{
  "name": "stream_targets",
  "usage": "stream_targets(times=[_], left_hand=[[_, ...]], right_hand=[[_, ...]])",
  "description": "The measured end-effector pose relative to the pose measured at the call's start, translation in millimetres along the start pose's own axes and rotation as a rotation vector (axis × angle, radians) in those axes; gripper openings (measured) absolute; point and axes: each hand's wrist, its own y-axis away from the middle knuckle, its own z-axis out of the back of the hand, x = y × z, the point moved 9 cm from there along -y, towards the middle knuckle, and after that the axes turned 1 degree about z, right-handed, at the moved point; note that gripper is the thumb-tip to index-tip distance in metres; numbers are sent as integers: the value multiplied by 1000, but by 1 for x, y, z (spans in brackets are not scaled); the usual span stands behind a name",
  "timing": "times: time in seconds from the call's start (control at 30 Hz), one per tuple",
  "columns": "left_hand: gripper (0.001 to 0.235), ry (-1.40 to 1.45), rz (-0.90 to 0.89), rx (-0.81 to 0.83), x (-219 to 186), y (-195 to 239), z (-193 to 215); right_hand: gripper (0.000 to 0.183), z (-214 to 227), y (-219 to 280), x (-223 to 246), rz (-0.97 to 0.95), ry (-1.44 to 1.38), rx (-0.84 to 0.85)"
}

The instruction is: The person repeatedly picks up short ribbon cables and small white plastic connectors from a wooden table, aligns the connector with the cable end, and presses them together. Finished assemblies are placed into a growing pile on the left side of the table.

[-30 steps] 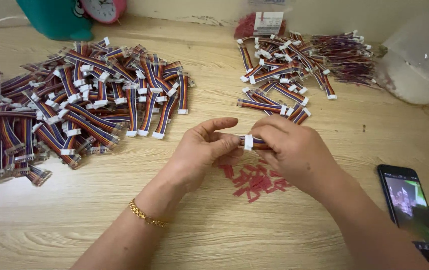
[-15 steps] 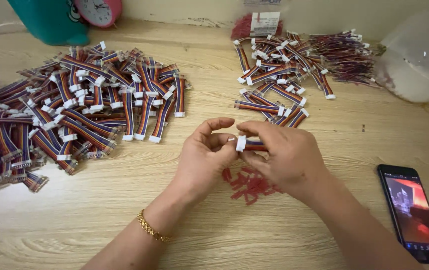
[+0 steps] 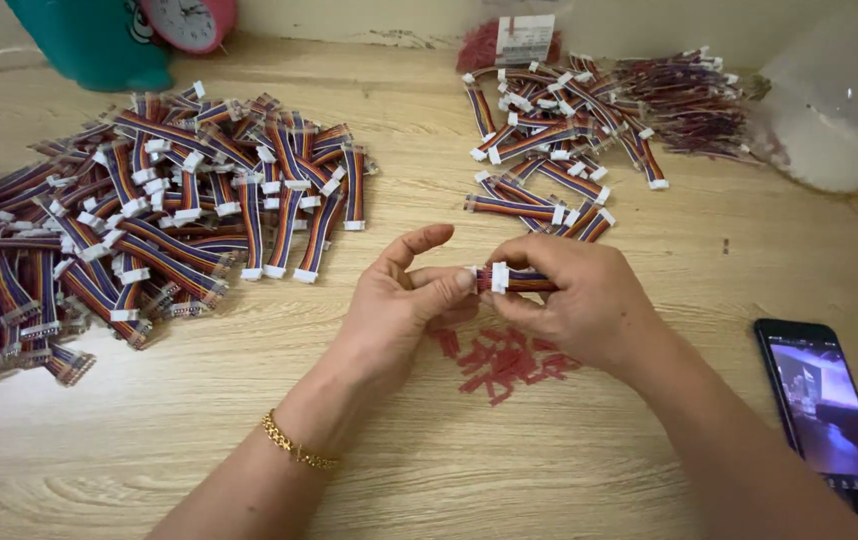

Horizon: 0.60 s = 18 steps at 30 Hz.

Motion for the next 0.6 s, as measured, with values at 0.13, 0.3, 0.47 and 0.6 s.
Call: stream_targets(times=[0.13,0.3,0.47,0.6], left_hand=[[55,-8,17,1,0,1,0],[54,-1,36,-9,3,2,0],[55,14,31,2,7,0,1],[54,26,17,14,10,-3,4]], right_hand=[[32,2,-2,8,55,-24,10],[28,-1,-3,9,60,-85,14],[23,1,-2,7,91,-83,28],[23,-2,-2,12,206,-53,49]])
